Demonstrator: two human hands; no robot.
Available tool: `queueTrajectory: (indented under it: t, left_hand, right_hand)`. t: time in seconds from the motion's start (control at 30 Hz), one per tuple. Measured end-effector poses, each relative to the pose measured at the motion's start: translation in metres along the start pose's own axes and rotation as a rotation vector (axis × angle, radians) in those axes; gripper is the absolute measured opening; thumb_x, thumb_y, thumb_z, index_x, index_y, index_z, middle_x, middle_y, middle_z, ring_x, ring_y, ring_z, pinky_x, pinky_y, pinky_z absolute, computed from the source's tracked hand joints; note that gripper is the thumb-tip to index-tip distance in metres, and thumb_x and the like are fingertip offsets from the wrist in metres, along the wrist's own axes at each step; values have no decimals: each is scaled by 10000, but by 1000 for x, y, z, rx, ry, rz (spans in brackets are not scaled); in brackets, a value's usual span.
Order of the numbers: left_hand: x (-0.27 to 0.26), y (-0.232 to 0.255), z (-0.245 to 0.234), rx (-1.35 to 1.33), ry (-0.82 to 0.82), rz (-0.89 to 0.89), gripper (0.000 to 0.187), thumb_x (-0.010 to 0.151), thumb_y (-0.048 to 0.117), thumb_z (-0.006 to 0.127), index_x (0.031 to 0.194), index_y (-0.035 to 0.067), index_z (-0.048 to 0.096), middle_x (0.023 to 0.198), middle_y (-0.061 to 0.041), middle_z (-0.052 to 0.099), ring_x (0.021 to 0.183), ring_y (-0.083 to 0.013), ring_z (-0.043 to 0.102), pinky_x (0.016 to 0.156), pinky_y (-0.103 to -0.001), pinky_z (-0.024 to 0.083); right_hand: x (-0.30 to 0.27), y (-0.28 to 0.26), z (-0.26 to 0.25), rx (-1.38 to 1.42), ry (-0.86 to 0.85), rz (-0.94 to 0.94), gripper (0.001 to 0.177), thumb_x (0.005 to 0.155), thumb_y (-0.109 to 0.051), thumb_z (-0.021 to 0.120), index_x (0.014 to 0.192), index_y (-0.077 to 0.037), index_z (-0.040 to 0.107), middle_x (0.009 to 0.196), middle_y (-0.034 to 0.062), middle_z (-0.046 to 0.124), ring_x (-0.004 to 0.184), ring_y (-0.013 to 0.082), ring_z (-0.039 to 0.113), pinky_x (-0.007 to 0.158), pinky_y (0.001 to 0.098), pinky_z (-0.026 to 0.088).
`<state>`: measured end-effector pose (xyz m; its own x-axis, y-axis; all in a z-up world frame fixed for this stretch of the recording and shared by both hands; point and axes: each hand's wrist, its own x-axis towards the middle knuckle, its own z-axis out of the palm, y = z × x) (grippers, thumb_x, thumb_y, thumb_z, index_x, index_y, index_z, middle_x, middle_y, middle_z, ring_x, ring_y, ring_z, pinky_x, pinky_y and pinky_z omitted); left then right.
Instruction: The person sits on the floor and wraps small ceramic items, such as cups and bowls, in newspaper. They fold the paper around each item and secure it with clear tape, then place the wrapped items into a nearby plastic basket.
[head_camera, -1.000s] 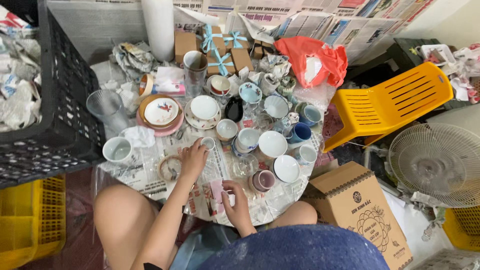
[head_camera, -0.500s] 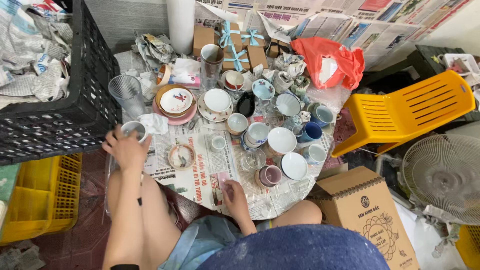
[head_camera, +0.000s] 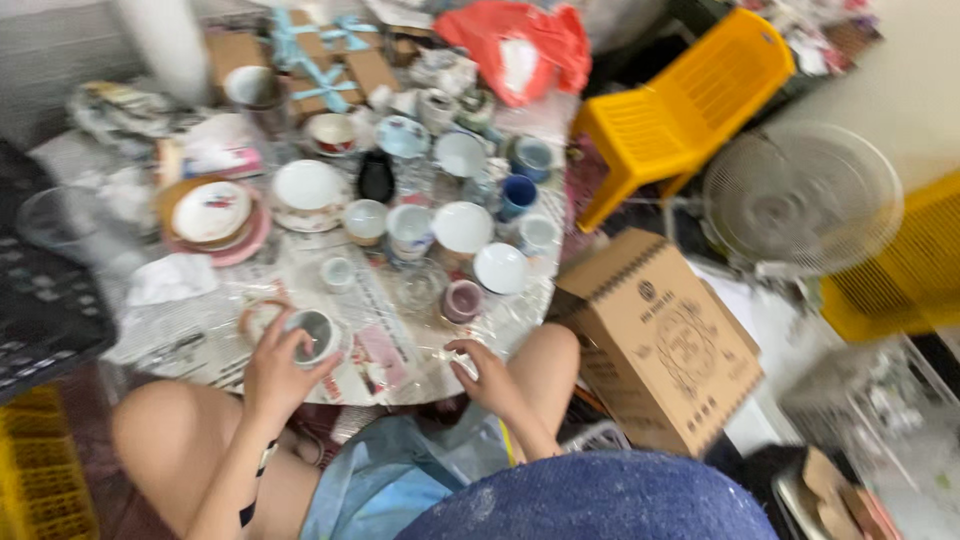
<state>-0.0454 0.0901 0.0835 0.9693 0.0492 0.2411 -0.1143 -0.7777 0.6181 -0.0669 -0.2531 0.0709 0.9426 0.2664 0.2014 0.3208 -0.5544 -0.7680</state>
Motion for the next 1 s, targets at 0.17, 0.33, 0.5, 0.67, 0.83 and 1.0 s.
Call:
queueTrajectory:
  t: [0.17, 0.33, 0.5, 0.67, 0.83, 1.0]
  left_hand:
    - [1, 35, 50, 26, -193, 147, 457, 685, 380, 863, 850, 80, 561, 1467, -106, 595, 1242, -376, 588, 966, -479, 505]
    - [1, 16, 79, 105, -204, 329, 468, 719, 391, 860, 886, 72, 560, 1482, -166, 590, 1347, -385, 570, 1027, -493, 478]
    - [10, 25, 76, 198, -236, 350, 617, 775, 511, 850, 990, 29, 530, 1419, -181, 556, 1286, -362, 548, 1079, -473, 466]
    - [8, 99, 40, 405, -169, 448, 920, 622, 511, 854, 1281, -55, 552, 1409, -303, 529, 1288, -439, 522, 984, -550, 428]
    - [-20, 203, 83, 249, -270, 690, 784, 725, 483, 814, 1332, 48, 575, 1457, -196, 550, 1389, -387, 511, 1099, -566, 395]
    - [-77, 270, 188, -131, -819, 992, 506, 841, 370, 740, 1263, 125, 609, 1325, -102, 631, 1256, -318, 575, 1078, -534, 390]
  right_hand:
    - [-82, 30, -90, -200, 254, 83, 239, 942, -67, 680, 1180, -73, 661, 1082, 136, 726, 1016, 299, 703, 862, 401, 569]
    - [-219, 86, -79, -1, 587, 688, 262, 943, -118, 688, 1197, -74, 644, 869, 122, 695, 751, 291, 659, 672, 411, 538]
    - [-336, 134, -28, -351, 709, 1058, 360, 914, -237, 761, 1222, -119, 617, 828, 128, 647, 780, 304, 659, 708, 435, 525]
    - [-372, 166, 14, -354, 595, 763, 566, 766, -314, 839, 1220, -78, 598, 948, 188, 679, 859, 384, 654, 718, 483, 541]
    - [-350, 196, 19, -374, 733, 1031, 354, 916, -373, 771, 1065, -69, 666, 887, 156, 712, 815, 358, 684, 721, 460, 541]
    - [-389, 205, -17, 232, 1072, 1129, 364, 1000, -372, 650, 1119, -28, 663, 805, 136, 667, 658, 287, 613, 624, 453, 468]
